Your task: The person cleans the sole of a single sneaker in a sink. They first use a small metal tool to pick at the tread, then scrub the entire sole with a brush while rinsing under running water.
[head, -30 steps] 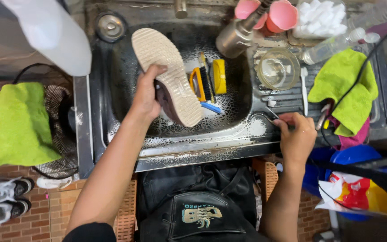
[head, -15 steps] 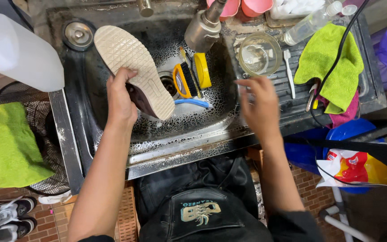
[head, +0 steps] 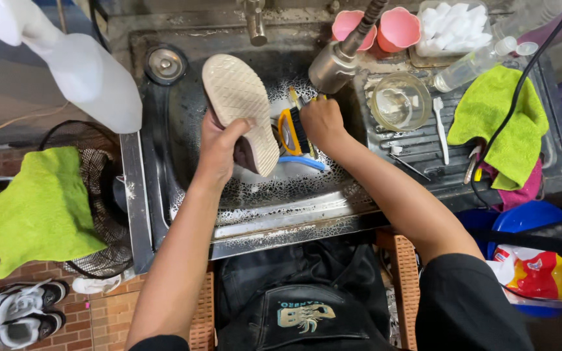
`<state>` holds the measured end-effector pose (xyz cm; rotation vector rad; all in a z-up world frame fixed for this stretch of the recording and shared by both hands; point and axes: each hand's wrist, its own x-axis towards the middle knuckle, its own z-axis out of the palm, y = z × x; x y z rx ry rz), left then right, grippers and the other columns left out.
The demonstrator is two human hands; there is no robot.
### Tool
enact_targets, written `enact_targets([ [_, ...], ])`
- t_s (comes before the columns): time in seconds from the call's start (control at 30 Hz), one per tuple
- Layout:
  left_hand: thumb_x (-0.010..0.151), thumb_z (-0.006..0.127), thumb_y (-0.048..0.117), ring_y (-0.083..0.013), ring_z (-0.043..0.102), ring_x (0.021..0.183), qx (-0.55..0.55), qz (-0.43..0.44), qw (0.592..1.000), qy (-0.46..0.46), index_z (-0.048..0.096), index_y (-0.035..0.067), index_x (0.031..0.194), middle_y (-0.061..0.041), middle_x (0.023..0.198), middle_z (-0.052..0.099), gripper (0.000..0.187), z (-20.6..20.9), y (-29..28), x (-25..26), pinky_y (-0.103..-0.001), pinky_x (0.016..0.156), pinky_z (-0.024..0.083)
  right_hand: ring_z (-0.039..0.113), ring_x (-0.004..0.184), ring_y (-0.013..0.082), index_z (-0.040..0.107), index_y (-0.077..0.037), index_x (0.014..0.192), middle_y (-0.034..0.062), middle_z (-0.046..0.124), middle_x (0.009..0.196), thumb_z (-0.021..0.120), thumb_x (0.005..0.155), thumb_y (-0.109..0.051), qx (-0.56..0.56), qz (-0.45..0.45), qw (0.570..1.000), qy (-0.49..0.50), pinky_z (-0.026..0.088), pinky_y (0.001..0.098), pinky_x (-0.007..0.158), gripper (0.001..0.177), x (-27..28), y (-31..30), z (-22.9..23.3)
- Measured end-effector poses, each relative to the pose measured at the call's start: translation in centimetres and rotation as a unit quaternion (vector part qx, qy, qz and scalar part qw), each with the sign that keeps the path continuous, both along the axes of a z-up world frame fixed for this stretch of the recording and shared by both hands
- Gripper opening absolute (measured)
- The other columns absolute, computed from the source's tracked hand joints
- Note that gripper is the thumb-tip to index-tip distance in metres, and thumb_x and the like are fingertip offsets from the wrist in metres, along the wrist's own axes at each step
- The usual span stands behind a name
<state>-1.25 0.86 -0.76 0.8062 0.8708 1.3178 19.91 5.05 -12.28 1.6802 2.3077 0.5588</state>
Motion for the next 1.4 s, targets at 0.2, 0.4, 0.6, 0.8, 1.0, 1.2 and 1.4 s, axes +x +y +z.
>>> enact_targets([
  [0.2,0.066,0.068,0.024,-0.0137,0.057,0.082,-0.034,-0.008,0.998,-0.057,0.056,0.009,0.095,-0.006,0.087,0.059,0.035,0.8,-0.4,0.1,-0.031,0.074,0.048,0.050,0.049,0.0187,0.059,-0.017,0.049,0.0008,0.052,0.044,0.065,0.061,-0.008,-0.013,-0.030,0.995,-0.094,0.034,0.0292,0.046,0.016,-1.1,1.3,-1.1],
  [0.4,0.063,0.063,0.031,-0.0176,0.057,0.072,-0.153,-0.008,0.981,-0.116,0.060,0.007,0.090,-0.008,0.082,0.061,0.036,-0.4,0.3,0.4,-0.035,0.071,0.049,0.055,0.057,0.0206,0.063,-0.019,0.059,-0.0010,0.058,0.054,0.059,0.062,-0.010,0.005,-0.050,0.998,-0.022,0.029,0.0346,0.052,0.010,-0.8,1.4,-1.7],
  [0.6,0.061,0.067,0.016,-0.0206,0.061,0.068,-0.116,-0.052,0.992,-0.015,0.058,0.005,0.087,-0.011,0.076,0.061,0.030,0.3,-0.1,0.1,-0.033,0.065,0.051,0.055,0.055,0.0244,0.061,-0.015,0.059,0.0024,0.056,0.055,0.058,0.060,-0.012,-0.007,-0.087,0.996,0.021,0.031,0.0358,0.050,0.004,-0.9,1.3,-2.7],
  [0.8,0.060,0.071,0.019,-0.0194,0.061,0.066,-0.147,-0.047,0.988,-0.005,0.058,0.004,0.089,-0.010,0.074,0.061,0.035,0.5,0.0,0.6,-0.033,0.063,0.051,0.060,0.063,0.0285,0.062,-0.008,0.065,0.0085,0.060,0.064,0.068,0.053,-0.045,-0.113,-0.190,0.958,0.182,0.044,0.0368,0.050,0.040,-0.1,0.6,0.0],
  [1.0,0.068,0.048,0.058,-0.0190,0.063,0.068,-0.197,-0.024,0.977,-0.080,0.061,0.006,0.086,-0.009,0.077,0.063,0.057,-0.4,0.6,0.5,-0.026,0.064,0.052,0.058,0.063,0.0384,0.051,-0.004,0.076,0.0135,0.056,0.060,0.055,0.076,-0.017,-0.155,-0.124,0.852,0.484,0.043,0.0425,0.056,0.014,0.8,-3.1,12.1],
  [1.2,0.076,0.049,0.049,-0.0144,0.060,0.075,-0.180,-0.038,0.983,-0.001,0.062,0.011,0.090,-0.005,0.084,0.062,0.043,-0.4,0.6,0.8,-0.025,0.069,0.050,0.055,0.078,0.0409,0.054,-0.009,0.093,0.0170,0.060,0.077,0.052,0.081,-0.010,-0.007,-0.151,0.882,0.446,0.042,0.0504,0.062,0.012,4.1,-8.6,20.1],
  [1.4,0.078,0.050,0.049,-0.0134,0.059,0.073,-0.139,-0.050,0.985,0.090,0.061,0.007,0.086,-0.007,0.078,0.060,0.045,0.1,0.3,1.1,-0.028,0.070,0.051,0.061,0.066,0.0330,0.065,-0.020,0.078,0.0048,0.052,0.082,0.061,0.077,-0.016,0.018,-0.309,0.935,0.171,0.050,0.0418,0.059,0.006,9.9,-9.5,16.5],
])
